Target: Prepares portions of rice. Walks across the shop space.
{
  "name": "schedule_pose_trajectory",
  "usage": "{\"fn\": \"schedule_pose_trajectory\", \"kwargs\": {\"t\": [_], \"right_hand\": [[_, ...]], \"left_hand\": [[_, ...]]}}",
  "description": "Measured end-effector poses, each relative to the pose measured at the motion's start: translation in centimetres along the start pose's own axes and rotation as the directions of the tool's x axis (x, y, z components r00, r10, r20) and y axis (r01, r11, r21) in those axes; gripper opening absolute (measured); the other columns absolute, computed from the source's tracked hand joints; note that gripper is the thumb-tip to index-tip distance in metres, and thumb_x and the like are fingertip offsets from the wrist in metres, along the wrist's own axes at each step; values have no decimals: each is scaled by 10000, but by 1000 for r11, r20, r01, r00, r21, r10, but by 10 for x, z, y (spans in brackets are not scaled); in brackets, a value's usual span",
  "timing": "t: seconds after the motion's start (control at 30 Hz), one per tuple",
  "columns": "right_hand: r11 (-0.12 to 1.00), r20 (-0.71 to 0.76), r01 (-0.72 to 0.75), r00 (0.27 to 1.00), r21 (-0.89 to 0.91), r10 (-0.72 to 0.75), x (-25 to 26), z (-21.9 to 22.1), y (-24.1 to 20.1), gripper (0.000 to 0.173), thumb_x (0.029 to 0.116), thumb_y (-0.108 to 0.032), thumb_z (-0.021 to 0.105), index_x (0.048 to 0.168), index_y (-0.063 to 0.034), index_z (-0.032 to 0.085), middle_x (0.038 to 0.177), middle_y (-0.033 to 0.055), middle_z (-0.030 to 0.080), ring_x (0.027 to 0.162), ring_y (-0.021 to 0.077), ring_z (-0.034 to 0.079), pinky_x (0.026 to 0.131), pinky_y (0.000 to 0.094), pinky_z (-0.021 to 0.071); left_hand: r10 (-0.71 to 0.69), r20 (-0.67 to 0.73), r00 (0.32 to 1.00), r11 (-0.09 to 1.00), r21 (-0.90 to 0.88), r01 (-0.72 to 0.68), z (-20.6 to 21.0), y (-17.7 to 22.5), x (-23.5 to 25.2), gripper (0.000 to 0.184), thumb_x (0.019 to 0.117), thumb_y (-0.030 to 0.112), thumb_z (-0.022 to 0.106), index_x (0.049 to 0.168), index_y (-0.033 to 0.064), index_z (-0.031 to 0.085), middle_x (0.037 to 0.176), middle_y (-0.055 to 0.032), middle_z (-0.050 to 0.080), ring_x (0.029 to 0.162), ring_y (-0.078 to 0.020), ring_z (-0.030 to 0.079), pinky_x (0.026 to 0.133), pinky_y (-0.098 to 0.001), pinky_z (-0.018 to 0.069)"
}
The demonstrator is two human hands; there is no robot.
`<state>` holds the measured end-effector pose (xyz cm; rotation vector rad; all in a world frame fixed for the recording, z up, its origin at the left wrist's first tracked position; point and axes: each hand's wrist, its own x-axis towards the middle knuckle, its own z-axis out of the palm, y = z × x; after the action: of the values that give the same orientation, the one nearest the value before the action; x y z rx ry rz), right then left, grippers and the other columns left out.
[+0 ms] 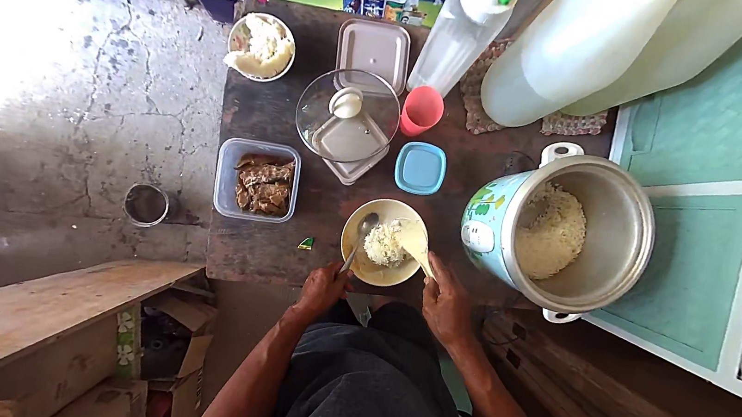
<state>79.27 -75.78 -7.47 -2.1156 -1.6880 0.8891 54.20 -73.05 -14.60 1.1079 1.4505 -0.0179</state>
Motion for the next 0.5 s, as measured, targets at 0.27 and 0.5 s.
{"fn": "schedule_pose_trajectory", "kwargs": {"t": [0.27, 0.5], "right_hand": [[854, -99, 179, 984, 489, -150, -35, -127, -6, 336, 995, -90, 609, 1287, 70, 653, 1145, 112, 741, 871, 40, 703, 780, 210, 601], [949, -8, -29, 1000, -313, 27, 13, -248, 52, 317, 1030, -107, 582, 1328, -62, 680, 1143, 224, 725, 990, 417, 717, 843, 642, 544]], "left_hand": [[354, -221, 909, 907, 318, -276, -23, 26, -34, 395, 1044, 266, 559, 1303, -24, 631, 1119, -191, 723, 961, -339, 726, 870, -561, 573], [777, -180, 603, 612, 437, -659, 36, 144, -34, 747, 919, 486, 707, 1414, -50, 549, 1424, -267, 566, 1312, -411, 566, 1076, -559, 469]]}}
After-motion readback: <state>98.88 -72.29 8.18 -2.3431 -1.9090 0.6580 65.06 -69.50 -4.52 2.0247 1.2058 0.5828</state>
